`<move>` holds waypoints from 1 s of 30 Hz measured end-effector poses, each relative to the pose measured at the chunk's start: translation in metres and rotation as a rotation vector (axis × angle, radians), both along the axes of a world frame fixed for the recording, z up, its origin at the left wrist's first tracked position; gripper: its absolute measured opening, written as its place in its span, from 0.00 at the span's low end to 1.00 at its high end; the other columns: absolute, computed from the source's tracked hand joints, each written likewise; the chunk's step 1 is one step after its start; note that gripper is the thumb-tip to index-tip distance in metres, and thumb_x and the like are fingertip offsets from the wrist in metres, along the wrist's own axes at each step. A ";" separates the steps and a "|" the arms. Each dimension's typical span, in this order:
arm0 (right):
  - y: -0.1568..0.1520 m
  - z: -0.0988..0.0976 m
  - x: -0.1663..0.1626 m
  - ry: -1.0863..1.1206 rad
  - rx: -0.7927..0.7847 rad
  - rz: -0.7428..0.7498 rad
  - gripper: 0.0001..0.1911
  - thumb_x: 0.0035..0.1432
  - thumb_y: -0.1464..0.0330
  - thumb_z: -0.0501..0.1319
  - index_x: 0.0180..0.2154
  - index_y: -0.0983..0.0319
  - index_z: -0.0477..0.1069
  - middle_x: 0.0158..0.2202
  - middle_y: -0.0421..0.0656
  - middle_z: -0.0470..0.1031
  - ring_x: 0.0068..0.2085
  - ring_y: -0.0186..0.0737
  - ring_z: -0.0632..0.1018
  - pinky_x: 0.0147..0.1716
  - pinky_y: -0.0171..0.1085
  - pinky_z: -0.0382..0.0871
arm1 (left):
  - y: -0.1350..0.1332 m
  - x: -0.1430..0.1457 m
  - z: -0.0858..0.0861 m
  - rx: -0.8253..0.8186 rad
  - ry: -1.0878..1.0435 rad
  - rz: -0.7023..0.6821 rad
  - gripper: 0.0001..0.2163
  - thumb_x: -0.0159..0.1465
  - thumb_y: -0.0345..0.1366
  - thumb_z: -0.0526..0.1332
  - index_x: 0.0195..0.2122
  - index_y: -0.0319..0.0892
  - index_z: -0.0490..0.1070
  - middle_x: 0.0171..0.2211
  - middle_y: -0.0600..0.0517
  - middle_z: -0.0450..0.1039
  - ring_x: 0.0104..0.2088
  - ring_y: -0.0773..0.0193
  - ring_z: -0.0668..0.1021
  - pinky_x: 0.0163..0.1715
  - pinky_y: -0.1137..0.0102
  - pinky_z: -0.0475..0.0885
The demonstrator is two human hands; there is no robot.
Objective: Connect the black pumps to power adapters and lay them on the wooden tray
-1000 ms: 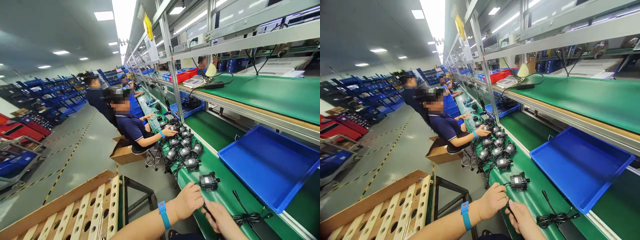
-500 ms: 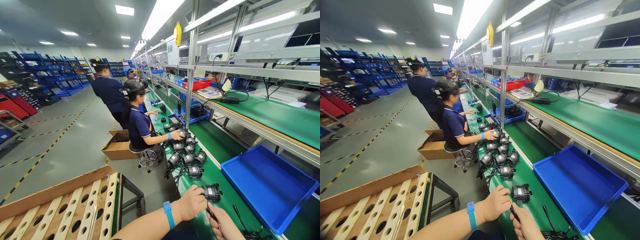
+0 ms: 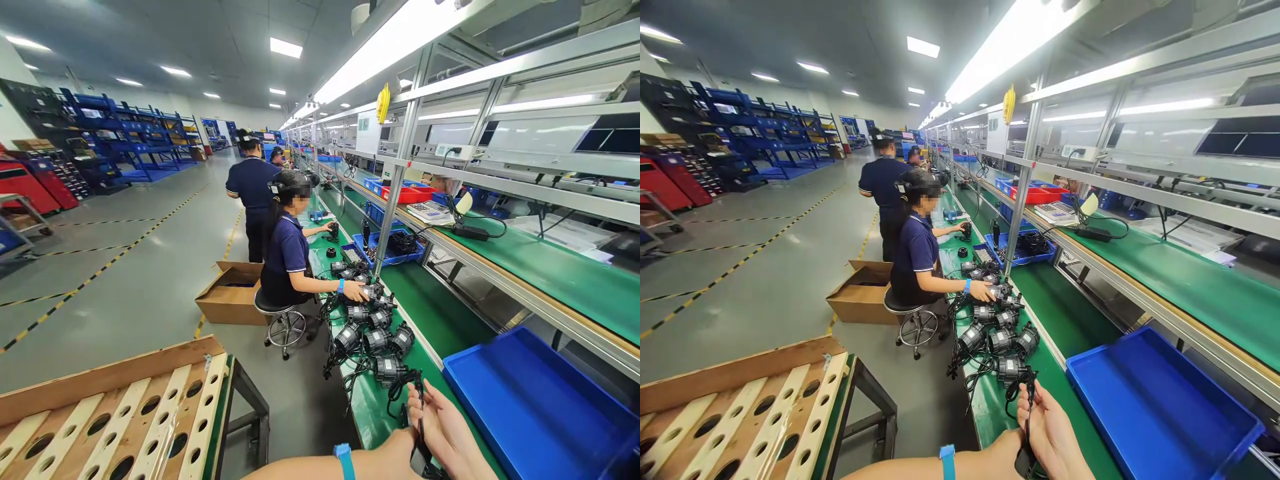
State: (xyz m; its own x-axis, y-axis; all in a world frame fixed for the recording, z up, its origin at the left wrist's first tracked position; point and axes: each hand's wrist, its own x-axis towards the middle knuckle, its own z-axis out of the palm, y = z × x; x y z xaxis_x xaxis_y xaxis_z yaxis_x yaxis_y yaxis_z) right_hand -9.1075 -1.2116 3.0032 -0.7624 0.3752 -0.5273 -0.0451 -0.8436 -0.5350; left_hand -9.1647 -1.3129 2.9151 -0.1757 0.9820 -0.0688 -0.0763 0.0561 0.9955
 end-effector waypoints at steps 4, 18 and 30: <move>0.018 0.003 -0.008 -0.086 0.131 -0.041 0.09 0.57 0.69 0.68 0.38 0.65 0.71 0.35 0.45 0.76 0.33 0.34 0.78 0.35 0.32 0.77 | -0.008 -0.006 0.027 -0.115 -0.175 0.096 0.16 0.48 0.33 0.66 0.40 0.38 0.73 0.27 0.57 0.66 0.27 0.69 0.66 0.31 0.69 0.65; 0.027 -0.136 0.026 -0.885 1.953 0.918 0.51 0.36 0.80 0.66 0.66 0.69 0.60 0.68 0.62 0.56 0.69 0.59 0.57 0.69 0.52 0.46 | -0.095 -0.075 0.068 0.055 -0.914 0.367 0.16 0.55 0.44 0.65 0.40 0.36 0.73 0.40 0.41 0.79 0.44 0.49 0.81 0.47 0.56 0.72; 0.076 -0.170 0.022 -0.551 2.430 1.162 0.41 0.42 0.83 0.57 0.58 0.55 0.72 0.51 0.55 0.77 0.52 0.56 0.77 0.51 0.48 0.70 | -0.200 -0.094 0.132 -0.242 -0.478 -0.082 0.36 0.60 0.64 0.59 0.60 0.42 0.64 0.38 0.47 0.77 0.35 0.58 0.80 0.36 0.65 0.71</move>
